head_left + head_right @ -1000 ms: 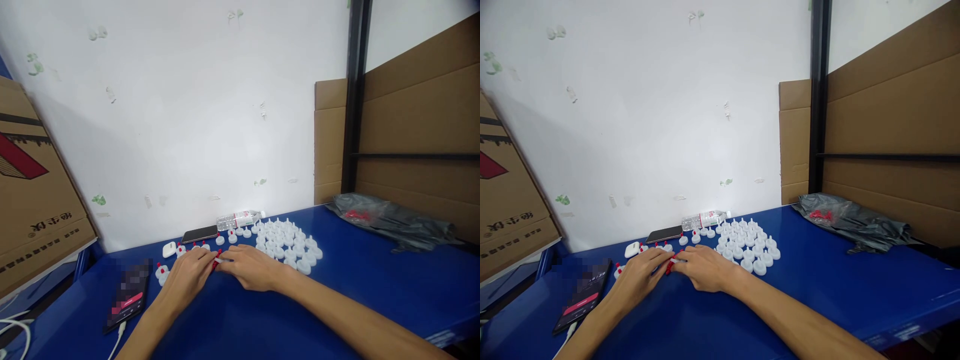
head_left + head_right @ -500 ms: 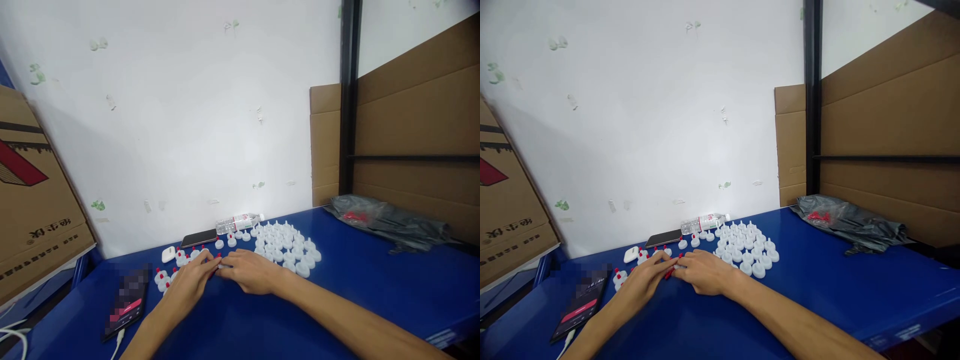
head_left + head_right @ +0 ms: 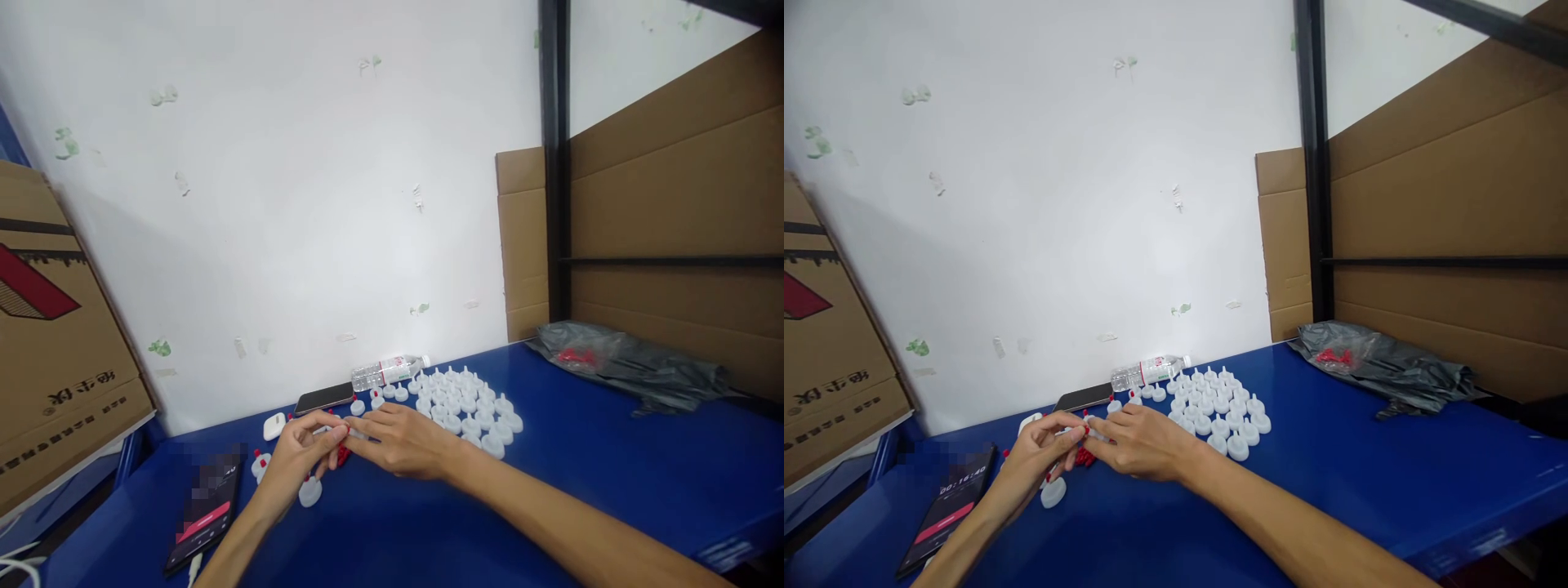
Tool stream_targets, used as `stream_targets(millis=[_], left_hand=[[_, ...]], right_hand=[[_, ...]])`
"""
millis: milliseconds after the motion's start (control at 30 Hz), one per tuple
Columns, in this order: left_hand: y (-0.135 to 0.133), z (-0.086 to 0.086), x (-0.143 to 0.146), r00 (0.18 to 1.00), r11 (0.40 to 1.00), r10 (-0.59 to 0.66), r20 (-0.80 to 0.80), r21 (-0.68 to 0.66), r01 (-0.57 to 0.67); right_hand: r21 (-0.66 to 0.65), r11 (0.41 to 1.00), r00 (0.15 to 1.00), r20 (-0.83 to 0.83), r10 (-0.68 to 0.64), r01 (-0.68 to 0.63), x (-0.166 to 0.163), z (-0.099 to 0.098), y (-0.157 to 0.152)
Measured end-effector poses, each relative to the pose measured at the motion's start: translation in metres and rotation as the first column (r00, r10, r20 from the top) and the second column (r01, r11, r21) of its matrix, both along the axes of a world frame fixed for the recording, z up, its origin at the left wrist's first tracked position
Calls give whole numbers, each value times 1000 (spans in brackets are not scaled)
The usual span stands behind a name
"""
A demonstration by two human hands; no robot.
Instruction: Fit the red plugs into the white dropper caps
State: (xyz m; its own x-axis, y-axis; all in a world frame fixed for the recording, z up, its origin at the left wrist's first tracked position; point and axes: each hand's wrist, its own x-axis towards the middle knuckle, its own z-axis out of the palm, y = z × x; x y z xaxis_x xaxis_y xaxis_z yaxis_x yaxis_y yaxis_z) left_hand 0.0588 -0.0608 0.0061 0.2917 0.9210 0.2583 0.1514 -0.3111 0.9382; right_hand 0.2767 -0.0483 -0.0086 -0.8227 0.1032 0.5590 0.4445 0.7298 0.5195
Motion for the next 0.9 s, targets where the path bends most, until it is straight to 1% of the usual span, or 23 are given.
stream_targets(millis=[100,200,233,300,367,433,600,700,767,833,867,900], left_hand=[[-4,1,1,992,998,-32,122,-44,38],[-8,2,4,977,993,-37,209,-106,60],[-9,2,5,972,988,-53,227,-129,84],[-12,1,7,962,967,-128,241,-183,175],[-13,0,8,948,930,-227,223,-238,279],[-13,-3,7,939,910,-284,194,-256,328],[-10,-8,1,956,941,-261,137,-185,283],[-8,-10,-2,960,953,-247,133,-148,266],[-7,-11,-1,966,957,-233,114,-151,249],[-6,-11,0,977,966,-210,21,-149,211],[-6,-11,1,983,980,-170,-72,-116,161],[-5,-11,0,978,995,-94,-189,-40,88]], right_hand=[[77,997,997,-64,33,-28,0,2,-2],[141,989,996,-65,53,-44,1,4,-3],[162,985,996,-65,64,-53,1,5,-4],[190,979,993,-78,89,-73,0,4,-4],[204,975,989,-98,114,-92,-2,3,-5],[216,970,985,-111,136,-109,-6,1,-7],[238,961,977,-128,171,-137,-10,0,-10],[213,968,979,-119,163,-135,-9,1,-10],[171,976,984,-97,151,-133,-9,1,-10],[90,988,989,-69,130,-124,-8,2,-9],[30,994,992,-68,108,-106,-7,2,-8],[-47,996,994,-82,68,-72,-7,1,-7]])
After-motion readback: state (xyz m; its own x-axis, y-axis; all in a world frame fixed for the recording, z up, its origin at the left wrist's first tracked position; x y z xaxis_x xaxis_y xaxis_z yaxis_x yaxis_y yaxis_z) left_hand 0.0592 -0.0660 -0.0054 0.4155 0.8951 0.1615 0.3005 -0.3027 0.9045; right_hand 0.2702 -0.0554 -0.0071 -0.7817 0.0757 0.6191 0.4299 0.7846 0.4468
